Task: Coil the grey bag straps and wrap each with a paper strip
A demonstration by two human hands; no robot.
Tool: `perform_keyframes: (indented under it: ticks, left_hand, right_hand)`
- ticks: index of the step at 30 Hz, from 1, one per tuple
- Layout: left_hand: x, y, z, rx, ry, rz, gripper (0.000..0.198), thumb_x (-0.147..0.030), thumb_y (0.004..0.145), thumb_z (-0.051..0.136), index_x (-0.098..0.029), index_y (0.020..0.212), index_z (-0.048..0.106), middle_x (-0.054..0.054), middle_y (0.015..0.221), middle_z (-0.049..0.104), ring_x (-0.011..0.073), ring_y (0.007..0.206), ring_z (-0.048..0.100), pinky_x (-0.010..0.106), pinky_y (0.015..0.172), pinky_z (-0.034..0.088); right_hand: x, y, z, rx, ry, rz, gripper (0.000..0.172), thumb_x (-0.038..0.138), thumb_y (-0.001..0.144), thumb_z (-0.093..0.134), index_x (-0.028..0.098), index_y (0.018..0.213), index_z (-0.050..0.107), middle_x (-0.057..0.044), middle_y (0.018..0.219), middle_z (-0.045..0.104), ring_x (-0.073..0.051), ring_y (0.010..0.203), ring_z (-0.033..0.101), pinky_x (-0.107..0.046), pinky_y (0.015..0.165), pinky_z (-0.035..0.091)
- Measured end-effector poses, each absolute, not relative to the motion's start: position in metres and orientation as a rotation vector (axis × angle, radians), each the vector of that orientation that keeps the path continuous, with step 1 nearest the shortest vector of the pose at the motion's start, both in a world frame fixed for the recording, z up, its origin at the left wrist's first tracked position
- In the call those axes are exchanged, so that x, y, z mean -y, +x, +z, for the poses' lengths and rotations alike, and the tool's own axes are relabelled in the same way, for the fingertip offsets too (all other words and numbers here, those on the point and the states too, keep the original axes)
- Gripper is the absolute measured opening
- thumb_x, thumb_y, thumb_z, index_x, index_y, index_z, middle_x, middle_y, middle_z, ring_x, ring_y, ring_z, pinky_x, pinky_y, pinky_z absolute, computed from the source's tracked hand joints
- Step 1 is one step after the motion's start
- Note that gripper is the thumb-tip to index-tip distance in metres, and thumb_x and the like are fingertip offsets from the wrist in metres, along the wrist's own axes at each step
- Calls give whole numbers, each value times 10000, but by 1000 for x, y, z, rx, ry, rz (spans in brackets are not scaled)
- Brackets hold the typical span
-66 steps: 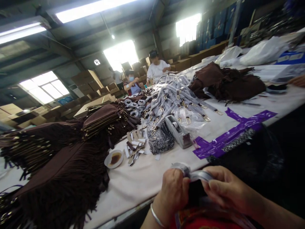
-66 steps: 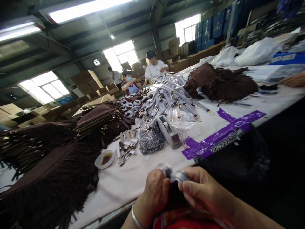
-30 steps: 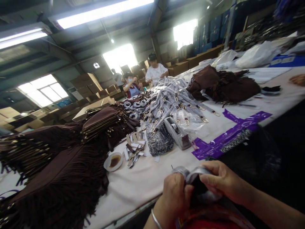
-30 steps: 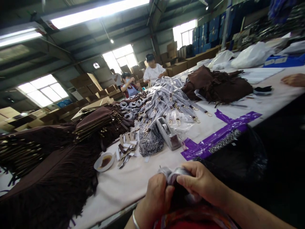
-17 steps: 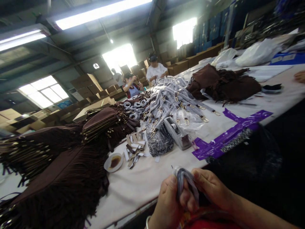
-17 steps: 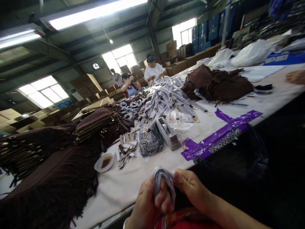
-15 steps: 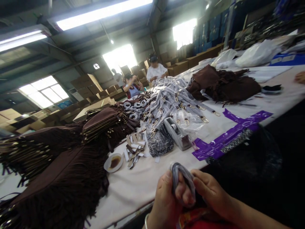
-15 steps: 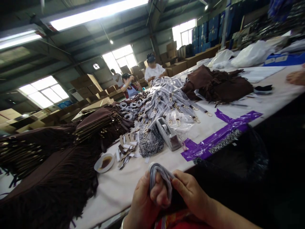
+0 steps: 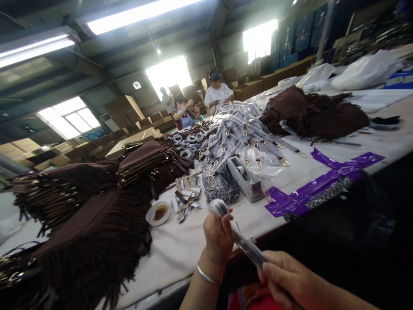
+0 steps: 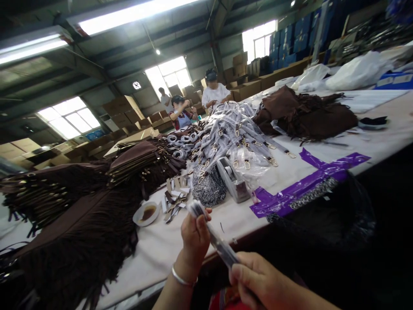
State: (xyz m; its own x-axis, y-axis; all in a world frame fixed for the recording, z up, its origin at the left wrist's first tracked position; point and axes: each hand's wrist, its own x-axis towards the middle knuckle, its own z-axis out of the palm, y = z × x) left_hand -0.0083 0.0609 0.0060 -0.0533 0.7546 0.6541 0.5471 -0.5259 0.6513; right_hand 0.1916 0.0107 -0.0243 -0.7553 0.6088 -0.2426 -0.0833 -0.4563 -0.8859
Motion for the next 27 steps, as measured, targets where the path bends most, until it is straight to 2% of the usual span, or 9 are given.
perform_keyframes:
  ticks: [4, 8, 10, 12, 14, 16, 19, 22, 27]
  left_hand:
    - [-41, -5, -16, -1307, 2331, 1299, 195, -377, 933, 609, -198, 888, 673, 87, 741, 662, 240, 683, 607, 357, 669, 413]
    - [-25, 4, -32, -1322, 2515, 999, 206, -408, 942, 589, -204, 925, 611, 78, 742, 625, 237, 656, 557, 344, 596, 333]
    - [-21, 6, -36, -1345, 2442, 916, 176, -368, 954, 575, -220, 859, 577, 46, 691, 575, 201, 595, 482, 336, 560, 248]
    - [-15, 7, -34, -1266, 2307, 785, 260, -407, 986, 511, -220, 810, 547, 29, 674, 535, 172, 569, 406, 339, 560, 204]
    - [-7, 10, -27, -1114, 2060, 652, 412, -486, 1036, 376, -211, 760, 514, 22, 676, 510, 152, 580, 382, 325, 568, 228]
    - [0, 14, -18, -955, 1668, 611, 551, -600, 1042, 270, -202, 741, 504, 2, 617, 471, 134, 548, 400, 291, 548, 283]
    - [5, 21, -9, -731, 1016, 748, 626, -749, 976, 329, -194, 767, 532, -73, 477, 341, 95, 397, 326, 243, 444, 299]
    - [3, 28, -7, -556, 633, 892, 642, -789, 908, 477, -165, 804, 588, -115, 426, 280, 67, 335, 220, 216, 373, 250]
    - [-8, 39, -5, -476, 276, 1039, 580, -720, 828, 692, -146, 788, 619, -137, 440, 243, 41, 378, 131, 182, 393, 265]
  right_hand:
    - [-23, 215, -12, 1051, -736, 2234, 519, 716, 894, 608, 201, 865, 552, 129, 384, 410, -34, 260, 228, -143, 290, 238]
    - [-49, 239, -4, 1294, -936, 2072, 499, 653, 803, 747, 187, 887, 588, 121, 459, 433, -40, 319, 269, -170, 332, 238]
    - [-63, 249, 0, 1613, -1098, 1755, 433, 585, 825, 752, 182, 934, 639, 50, 593, 576, -94, 453, 464, -209, 440, 372]
    - [-75, 255, 2, 2009, -1124, 1307, 290, 486, 919, 678, 196, 926, 687, -23, 782, 682, -173, 699, 607, -281, 647, 469]
    - [-83, 256, -1, 2328, -985, 949, 312, 436, 1007, 553, 204, 857, 701, -54, 854, 697, -222, 836, 614, -352, 789, 452]
    - [-84, 252, -10, 2425, -868, 837, 467, 463, 1063, 412, 199, 767, 658, -51, 785, 658, -215, 790, 578, -367, 784, 427]
    - [-72, 236, -28, 2188, -882, 1055, 569, 560, 1074, 314, 200, 702, 550, -5, 678, 547, -165, 659, 491, -313, 668, 404]
    - [-50, 212, -38, 1737, -878, 1441, 574, 638, 1056, 292, 206, 743, 505, 30, 651, 463, -130, 584, 415, -266, 553, 372]
    - [-27, 183, -27, 1290, -629, 1851, 550, 734, 983, 421, 196, 1023, 529, -1, 760, 601, -129, 564, 535, -237, 509, 435]
